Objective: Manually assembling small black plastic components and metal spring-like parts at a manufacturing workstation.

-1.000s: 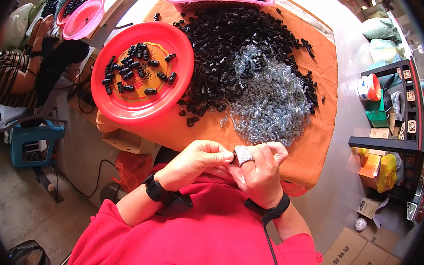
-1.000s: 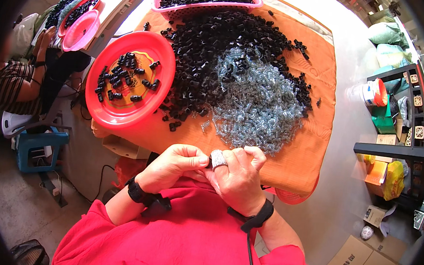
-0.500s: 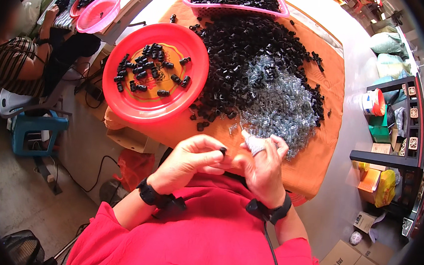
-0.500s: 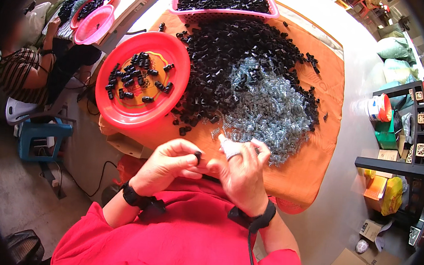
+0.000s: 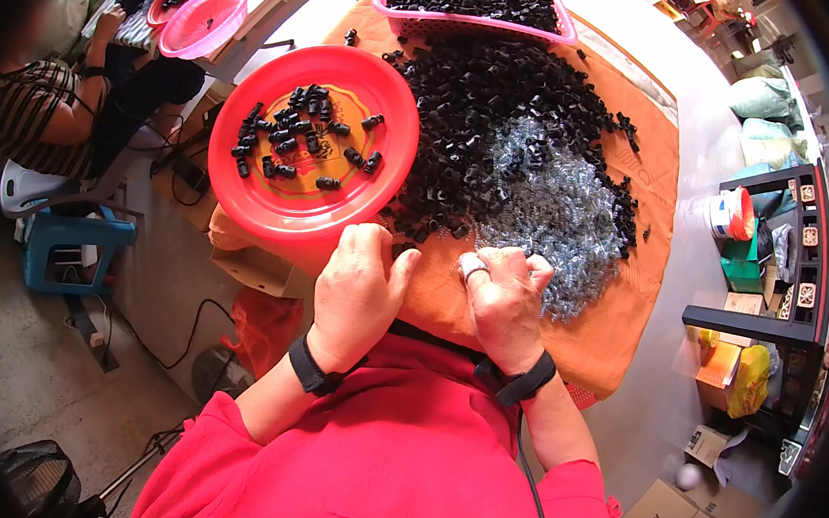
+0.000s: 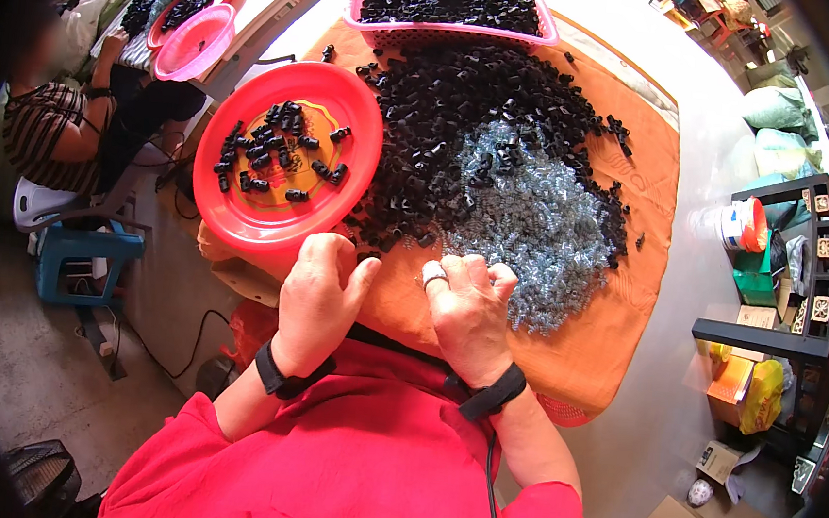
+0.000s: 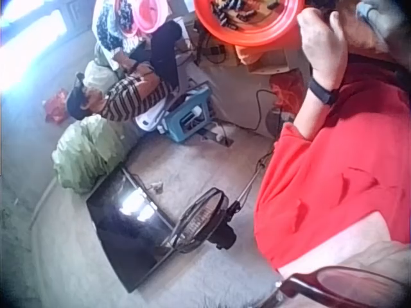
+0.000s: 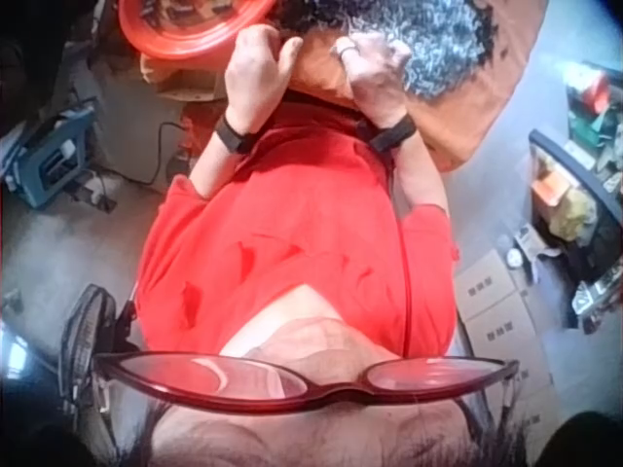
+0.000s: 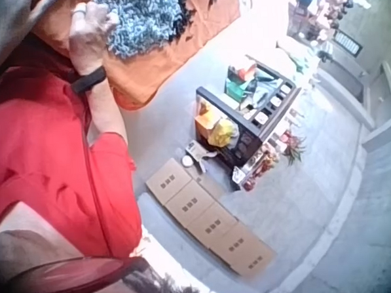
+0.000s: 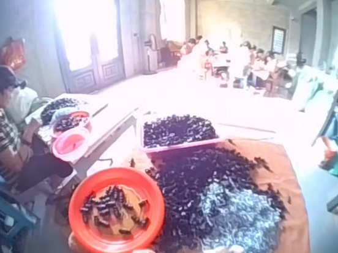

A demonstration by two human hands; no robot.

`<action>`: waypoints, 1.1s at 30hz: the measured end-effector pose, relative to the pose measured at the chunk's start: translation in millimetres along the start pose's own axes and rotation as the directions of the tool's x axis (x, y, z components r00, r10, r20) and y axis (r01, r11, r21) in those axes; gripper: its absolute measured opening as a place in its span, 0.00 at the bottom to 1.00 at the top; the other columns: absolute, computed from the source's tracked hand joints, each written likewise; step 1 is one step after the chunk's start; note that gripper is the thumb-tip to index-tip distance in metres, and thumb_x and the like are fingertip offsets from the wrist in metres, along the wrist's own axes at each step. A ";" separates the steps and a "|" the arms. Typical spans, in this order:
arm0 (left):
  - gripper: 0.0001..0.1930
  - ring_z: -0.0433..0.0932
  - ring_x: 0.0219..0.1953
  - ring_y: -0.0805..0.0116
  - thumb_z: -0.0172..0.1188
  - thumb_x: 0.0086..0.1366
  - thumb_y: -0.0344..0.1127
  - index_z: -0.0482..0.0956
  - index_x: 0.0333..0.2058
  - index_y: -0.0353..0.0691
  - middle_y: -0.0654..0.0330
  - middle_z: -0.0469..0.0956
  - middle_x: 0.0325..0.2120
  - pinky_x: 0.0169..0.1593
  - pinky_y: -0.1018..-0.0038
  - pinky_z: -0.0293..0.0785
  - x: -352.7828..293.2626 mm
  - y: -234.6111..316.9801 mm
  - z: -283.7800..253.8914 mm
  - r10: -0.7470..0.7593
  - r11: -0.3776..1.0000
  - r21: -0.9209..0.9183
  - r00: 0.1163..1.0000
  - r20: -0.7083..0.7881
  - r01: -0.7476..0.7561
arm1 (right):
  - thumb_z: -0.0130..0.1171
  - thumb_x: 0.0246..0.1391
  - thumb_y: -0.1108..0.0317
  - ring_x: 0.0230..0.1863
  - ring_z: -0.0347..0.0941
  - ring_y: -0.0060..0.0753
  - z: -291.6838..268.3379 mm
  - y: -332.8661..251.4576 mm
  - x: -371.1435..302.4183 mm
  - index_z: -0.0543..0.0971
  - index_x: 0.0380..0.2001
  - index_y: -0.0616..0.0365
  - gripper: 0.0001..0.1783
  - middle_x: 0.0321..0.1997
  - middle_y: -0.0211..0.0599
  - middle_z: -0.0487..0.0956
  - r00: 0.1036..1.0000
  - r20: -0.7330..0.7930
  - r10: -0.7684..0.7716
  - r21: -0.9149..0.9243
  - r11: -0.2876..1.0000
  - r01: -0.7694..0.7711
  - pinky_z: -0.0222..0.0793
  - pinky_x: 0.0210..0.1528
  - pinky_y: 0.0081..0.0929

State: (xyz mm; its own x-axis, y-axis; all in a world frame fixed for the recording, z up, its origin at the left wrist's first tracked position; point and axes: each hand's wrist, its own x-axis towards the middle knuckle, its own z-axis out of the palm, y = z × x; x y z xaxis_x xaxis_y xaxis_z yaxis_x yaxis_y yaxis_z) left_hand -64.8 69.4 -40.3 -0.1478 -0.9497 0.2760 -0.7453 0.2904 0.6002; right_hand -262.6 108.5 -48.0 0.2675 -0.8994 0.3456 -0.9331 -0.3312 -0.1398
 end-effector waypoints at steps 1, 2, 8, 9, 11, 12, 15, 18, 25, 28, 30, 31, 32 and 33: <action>0.15 0.78 0.31 0.55 0.70 0.62 0.35 0.74 0.40 0.38 0.54 0.75 0.33 0.36 0.63 0.76 -1.1 -0.5 3.0 0.002 1.000 -0.004 1.000 0.002 -0.002 | 0.62 0.52 0.69 0.48 0.71 0.30 -0.3 1.3 -0.2 0.84 0.44 0.54 0.15 0.43 0.27 0.78 1.000 0.001 0.025 0.024 0.999 -0.025 0.56 0.53 0.39; 0.15 0.78 0.33 0.52 0.70 0.62 0.36 0.74 0.41 0.38 0.53 0.75 0.34 0.37 0.61 0.77 -2.5 -0.2 5.5 -0.027 0.999 0.044 0.998 0.063 0.025 | 0.62 0.52 0.69 0.48 0.71 0.30 -0.3 4.0 -0.8 0.84 0.44 0.54 0.15 0.43 0.27 0.78 1.000 0.001 0.025 0.022 0.999 -0.025 0.56 0.53 0.39; 0.13 0.79 0.36 0.49 0.68 0.63 0.35 0.74 0.41 0.38 0.52 0.76 0.35 0.39 0.59 0.78 -6.2 -0.2 12.5 -0.023 0.997 0.082 0.994 0.110 0.014 | 0.68 0.51 0.67 0.44 0.72 0.36 -2.9 16.3 -7.9 0.84 0.44 0.53 0.16 0.41 0.29 0.78 0.973 -0.157 0.168 0.105 0.983 -0.153 0.58 0.52 0.44; 0.12 0.80 0.37 0.49 0.67 0.64 0.34 0.75 0.41 0.38 0.52 0.76 0.36 0.39 0.59 0.78 -6.0 0.6 13.2 0.003 0.997 0.075 0.995 0.101 -0.010 | 0.67 0.51 0.66 0.45 0.73 0.33 -4.7 14.6 -10.2 0.85 0.44 0.50 0.15 0.42 0.27 0.78 0.987 -0.089 0.132 0.123 0.985 -0.120 0.57 0.53 0.42; 0.12 0.80 0.37 0.49 0.67 0.64 0.34 0.75 0.41 0.38 0.52 0.76 0.36 0.39 0.60 0.78 -5.6 2.5 13.3 0.006 0.998 0.063 0.994 0.106 -0.013 | 0.66 0.51 0.66 0.46 0.73 0.31 -7.0 6.5 -4.4 0.85 0.45 0.49 0.15 0.42 0.25 0.78 0.995 -0.083 0.054 0.133 0.990 -0.043 0.56 0.54 0.41; 0.11 0.80 0.37 0.48 0.67 0.64 0.34 0.75 0.41 0.38 0.52 0.76 0.36 0.39 0.60 0.78 -5.2 3.6 13.5 0.009 0.999 0.050 0.994 0.111 -0.015 | 0.64 0.51 0.66 0.47 0.73 0.29 -7.0 1.6 -1.6 0.85 0.45 0.48 0.15 0.43 0.23 0.79 0.997 -0.078 -0.025 0.142 0.989 0.036 0.55 0.54 0.40; 0.11 0.79 0.36 0.47 0.66 0.64 0.33 0.76 0.42 0.39 0.51 0.76 0.36 0.39 0.60 0.78 -6.0 3.0 12.1 0.031 0.999 0.028 0.991 0.132 -0.035 | 0.62 0.52 0.66 0.48 0.73 0.26 0.5 -2.3 0.2 0.84 0.44 0.48 0.15 0.43 0.20 0.78 0.998 -0.048 -0.038 0.106 0.993 0.043 0.54 0.55 0.39; 0.11 0.79 0.35 0.47 0.66 0.64 0.32 0.76 0.42 0.39 0.51 0.76 0.36 0.39 0.60 0.78 -6.7 1.3 12.2 0.050 0.999 -0.003 0.990 0.133 -0.050 | 0.62 0.51 0.66 0.49 0.73 0.26 2.6 0.1 2.2 0.84 0.43 0.49 0.15 0.43 0.22 0.78 0.998 -0.014 -0.065 0.067 0.996 0.065 0.54 0.55 0.39; 0.10 0.79 0.34 0.53 0.66 0.65 0.31 0.77 0.43 0.37 0.52 0.76 0.35 0.38 0.62 0.78 -5.7 5.2 23.2 0.142 0.976 -0.191 0.974 0.176 -0.108 | 0.68 0.54 0.69 0.42 0.73 0.31 -9.8 11.2 0.8 0.85 0.43 0.51 0.13 0.39 0.25 0.80 0.976 -0.166 0.143 0.141 0.983 -0.120 0.56 0.53 0.40; 0.11 0.78 0.33 0.66 0.65 0.68 0.31 0.78 0.46 0.36 0.59 0.78 0.36 0.36 0.70 0.77 -8.8 1.3 28.5 0.160 0.827 -0.561 0.943 0.292 0.034 | 0.71 0.51 0.74 0.39 0.73 0.31 -12.7 8.1 -1.6 0.85 0.44 0.50 0.15 0.37 0.25 0.81 0.952 -0.205 0.226 0.296 0.942 -0.160 0.57 0.51 0.35; 0.07 0.75 0.33 0.79 0.61 0.73 0.32 0.79 0.46 0.37 0.65 0.79 0.37 0.35 0.79 0.74 -4.3 8.3 18.3 0.055 0.761 -0.590 0.880 0.472 0.270 | 0.72 0.51 0.73 0.39 0.74 0.30 -18.4 2.6 -4.6 0.86 0.42 0.49 0.14 0.38 0.24 0.82 0.928 -0.138 0.346 0.532 0.816 -0.225 0.57 0.50 0.31; 0.08 0.74 0.33 0.82 0.60 0.74 0.33 0.80 0.47 0.38 0.67 0.79 0.37 0.35 0.81 0.73 -0.8 9.3 13.7 -0.007 0.599 -0.623 0.781 0.624 0.503 | 0.71 0.54 0.72 0.41 0.74 0.29 -20.7 0.4 -6.4 0.86 0.41 0.48 0.11 0.41 0.24 0.83 0.918 -0.095 0.385 0.579 0.771 -0.263 0.57 0.51 0.29; 0.08 0.74 0.33 0.85 0.58 0.76 0.34 0.81 0.48 0.39 0.69 0.79 0.37 0.35 0.84 0.73 1.0 9.6 10.9 -0.026 0.400 -0.587 0.649 0.761 0.704 | 0.71 0.54 0.72 0.41 0.74 0.29 -20.1 -1.8 -8.7 0.86 0.41 0.48 0.11 0.41 0.24 0.83 0.917 -0.095 0.387 0.579 0.771 -0.265 0.57 0.51 0.29; 0.08 0.74 0.33 0.85 0.58 0.76 0.34 0.81 0.48 0.39 0.69 0.79 0.37 0.35 0.84 0.73 0.7 8.1 11.3 -0.026 0.400 -0.586 0.648 0.761 0.705 | 0.71 0.55 0.72 0.41 0.73 0.29 -18.0 -4.2 -10.7 0.86 0.41 0.48 0.11 0.40 0.24 0.84 0.898 -0.045 0.438 0.639 0.703 -0.312 0.58 0.52 0.29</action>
State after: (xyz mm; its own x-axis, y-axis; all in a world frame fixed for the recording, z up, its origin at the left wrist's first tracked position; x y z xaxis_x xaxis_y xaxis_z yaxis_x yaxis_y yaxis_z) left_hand -78.3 69.8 -43.7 -0.5716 -0.7118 -0.4081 -0.0215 -0.4843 0.8747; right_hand -265.9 124.6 -34.4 -0.1797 -0.9399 0.2904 -0.5860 -0.1349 -0.7990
